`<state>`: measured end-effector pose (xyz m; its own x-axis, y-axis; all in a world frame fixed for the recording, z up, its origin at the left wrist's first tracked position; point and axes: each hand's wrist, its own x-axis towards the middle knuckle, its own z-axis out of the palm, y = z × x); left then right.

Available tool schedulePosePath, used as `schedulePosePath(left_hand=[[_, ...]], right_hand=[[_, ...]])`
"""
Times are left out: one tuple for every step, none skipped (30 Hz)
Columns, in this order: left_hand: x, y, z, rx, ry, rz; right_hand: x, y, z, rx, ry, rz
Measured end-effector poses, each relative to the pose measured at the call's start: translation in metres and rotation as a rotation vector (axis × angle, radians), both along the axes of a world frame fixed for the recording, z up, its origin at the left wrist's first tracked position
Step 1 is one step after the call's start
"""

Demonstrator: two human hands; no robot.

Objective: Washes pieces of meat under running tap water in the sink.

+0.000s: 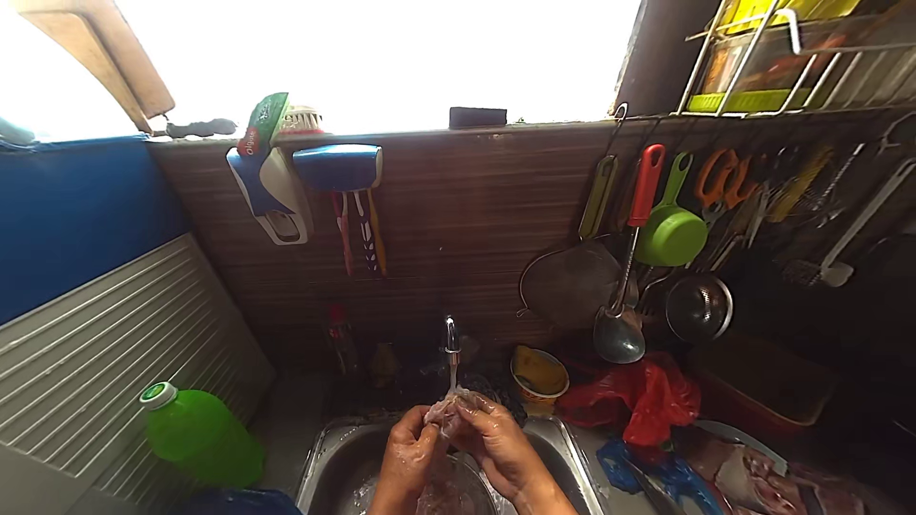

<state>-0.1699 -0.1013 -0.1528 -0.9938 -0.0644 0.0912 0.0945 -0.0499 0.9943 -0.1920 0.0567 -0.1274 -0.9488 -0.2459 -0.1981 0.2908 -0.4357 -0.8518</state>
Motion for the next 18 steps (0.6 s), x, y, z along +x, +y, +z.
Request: schedulePosePath(left_hand=[[-0.001, -0.002, 0.001, 0.050, -0.035, -0.039], [-0.002, -0.003, 0.001, 0.092, -0.084, -0.068], [-0.004, -0.004, 0.000, 0.130, -0.133, -0.075], [-0.006, -0.003, 0.000, 0.158, -0.173, -0.060], [-0.008, -0.002, 0.000, 0.171, -0.199, -0.025], [-0.009, 0.001, 0.001, 0.175, -0.214, 0.017], [-0.009, 0.003, 0.002, 0.184, -0.214, 0.048], [-0.009, 0.005, 0.003, 0.191, -0.205, 0.065], [-0.010, 0.005, 0.004, 0.195, -0.195, 0.070], [-0.010, 0.006, 0.004, 0.197, -0.185, 0.067], [-0.009, 0.005, 0.004, 0.196, -0.177, 0.060], [-0.009, 0.005, 0.003, 0.204, -0.173, 0.055], [-0.008, 0.005, 0.002, 0.225, -0.170, 0.059], [-0.007, 0.005, 0.000, 0.262, -0.169, 0.065], [-0.005, 0.005, -0.001, 0.299, -0.172, 0.066], [-0.004, 0.005, -0.002, 0.340, -0.186, 0.067], [-0.002, 0.006, -0.003, 0.376, -0.213, 0.067], [0.000, 0.006, -0.005, 0.405, -0.254, 0.062]], right_hand=[[0.000, 0.002, 0.000, -0.026, -0.027, 0.000], [0.000, 0.003, 0.000, -0.038, -0.048, -0.005], [0.000, 0.005, -0.001, -0.042, -0.065, -0.009], [-0.001, 0.005, -0.001, -0.043, -0.081, -0.010], [-0.001, 0.005, -0.001, -0.041, -0.097, -0.011], [-0.001, 0.004, -0.001, -0.037, -0.111, -0.010], [-0.002, 0.002, -0.001, -0.037, -0.127, -0.007], [-0.002, 0.000, -0.002, -0.039, -0.145, -0.003], [-0.003, -0.001, -0.003, -0.039, -0.155, 0.005], [-0.004, -0.003, -0.003, -0.034, -0.157, 0.002], [-0.004, -0.005, -0.003, -0.033, -0.159, -0.024], [-0.004, -0.008, -0.004, -0.035, -0.160, -0.069], [-0.005, -0.010, -0.004, -0.044, -0.164, -0.116], [-0.005, -0.010, -0.005, -0.057, -0.168, -0.150], [-0.005, -0.011, -0.005, -0.073, -0.168, -0.169], [-0.005, -0.011, -0.006, -0.086, -0.161, -0.177], [-0.005, -0.010, -0.007, -0.093, -0.146, -0.176], [-0.004, -0.010, -0.008, -0.094, -0.132, -0.170]])
